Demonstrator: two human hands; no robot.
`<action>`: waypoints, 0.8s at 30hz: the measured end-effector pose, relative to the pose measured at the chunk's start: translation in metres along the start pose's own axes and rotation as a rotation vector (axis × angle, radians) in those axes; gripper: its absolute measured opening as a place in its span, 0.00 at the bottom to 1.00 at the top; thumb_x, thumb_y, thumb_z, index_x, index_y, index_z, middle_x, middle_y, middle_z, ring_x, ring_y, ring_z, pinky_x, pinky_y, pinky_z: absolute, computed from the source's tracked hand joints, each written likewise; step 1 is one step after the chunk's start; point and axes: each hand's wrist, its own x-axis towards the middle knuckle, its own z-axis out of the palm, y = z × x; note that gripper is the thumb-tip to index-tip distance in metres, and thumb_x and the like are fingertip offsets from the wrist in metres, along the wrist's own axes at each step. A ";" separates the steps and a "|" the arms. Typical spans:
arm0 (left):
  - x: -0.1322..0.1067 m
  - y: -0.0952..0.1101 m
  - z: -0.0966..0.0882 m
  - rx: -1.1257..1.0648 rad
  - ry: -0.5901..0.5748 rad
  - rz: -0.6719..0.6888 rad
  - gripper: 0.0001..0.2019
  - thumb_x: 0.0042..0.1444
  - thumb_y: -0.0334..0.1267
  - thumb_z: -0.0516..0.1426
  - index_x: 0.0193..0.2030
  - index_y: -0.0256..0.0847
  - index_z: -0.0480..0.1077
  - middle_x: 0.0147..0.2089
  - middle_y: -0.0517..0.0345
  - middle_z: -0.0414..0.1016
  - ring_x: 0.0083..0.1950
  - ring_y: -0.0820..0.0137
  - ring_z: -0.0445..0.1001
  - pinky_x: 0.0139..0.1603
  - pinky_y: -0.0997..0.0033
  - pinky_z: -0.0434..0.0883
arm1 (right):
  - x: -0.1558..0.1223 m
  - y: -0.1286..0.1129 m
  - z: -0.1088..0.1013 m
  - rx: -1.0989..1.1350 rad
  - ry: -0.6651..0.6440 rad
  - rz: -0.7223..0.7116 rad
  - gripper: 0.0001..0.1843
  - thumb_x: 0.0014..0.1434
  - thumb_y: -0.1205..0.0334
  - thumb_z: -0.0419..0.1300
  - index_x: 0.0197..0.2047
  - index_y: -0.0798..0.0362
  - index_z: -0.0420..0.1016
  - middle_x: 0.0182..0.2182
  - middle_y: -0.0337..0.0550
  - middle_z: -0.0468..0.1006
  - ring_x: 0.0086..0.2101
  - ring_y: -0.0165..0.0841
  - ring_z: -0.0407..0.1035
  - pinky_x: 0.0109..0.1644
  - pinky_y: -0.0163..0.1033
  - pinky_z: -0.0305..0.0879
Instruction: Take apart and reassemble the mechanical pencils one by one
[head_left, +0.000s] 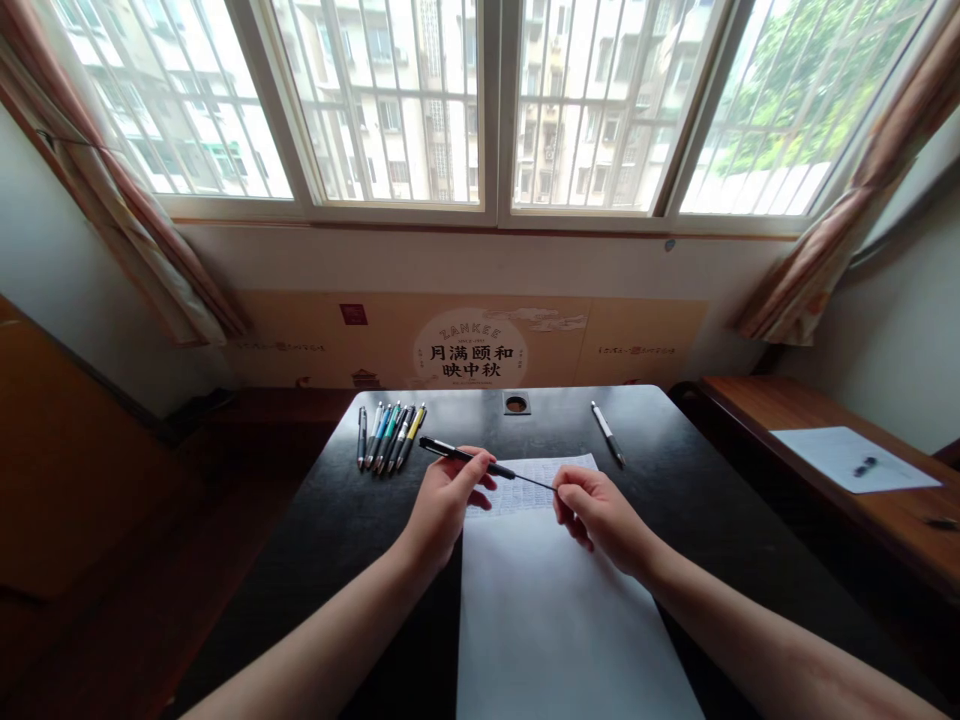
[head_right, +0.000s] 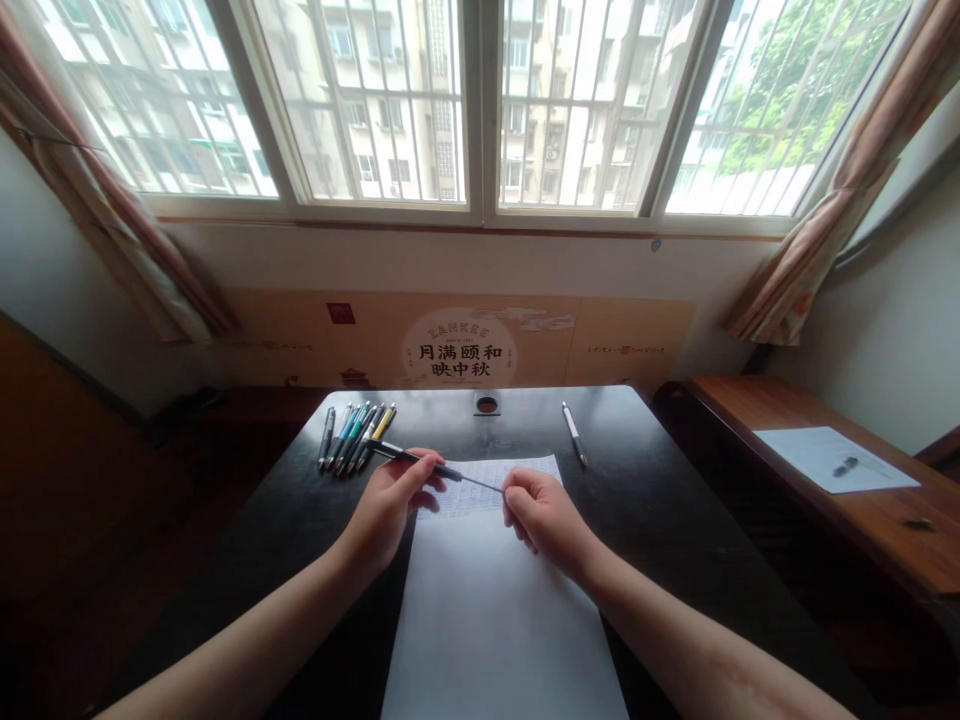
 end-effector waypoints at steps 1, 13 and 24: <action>0.002 0.001 -0.002 -0.037 0.031 -0.006 0.17 0.50 0.49 0.65 0.35 0.35 0.72 0.32 0.56 0.75 0.32 0.69 0.73 0.26 0.75 0.70 | 0.001 0.001 -0.001 0.001 0.007 -0.001 0.09 0.53 0.59 0.53 0.23 0.51 0.64 0.17 0.33 0.65 0.15 0.25 0.55 0.14 0.29 0.47; 0.008 0.000 -0.008 -0.113 0.081 -0.128 0.17 0.50 0.48 0.65 0.35 0.37 0.68 0.26 0.62 0.73 0.23 0.75 0.70 0.25 0.76 0.69 | 0.005 0.006 -0.010 -0.044 0.062 -0.004 0.09 0.55 0.60 0.53 0.25 0.51 0.64 0.19 0.34 0.67 0.16 0.25 0.56 0.15 0.30 0.49; 0.000 -0.001 -0.004 0.310 -0.194 -0.222 0.48 0.55 0.41 0.61 0.75 0.30 0.39 0.17 0.73 0.64 0.15 0.74 0.62 0.17 0.78 0.65 | 0.006 -0.003 -0.014 0.099 0.196 -0.087 0.09 0.57 0.58 0.55 0.26 0.51 0.64 0.22 0.35 0.68 0.17 0.26 0.57 0.16 0.31 0.51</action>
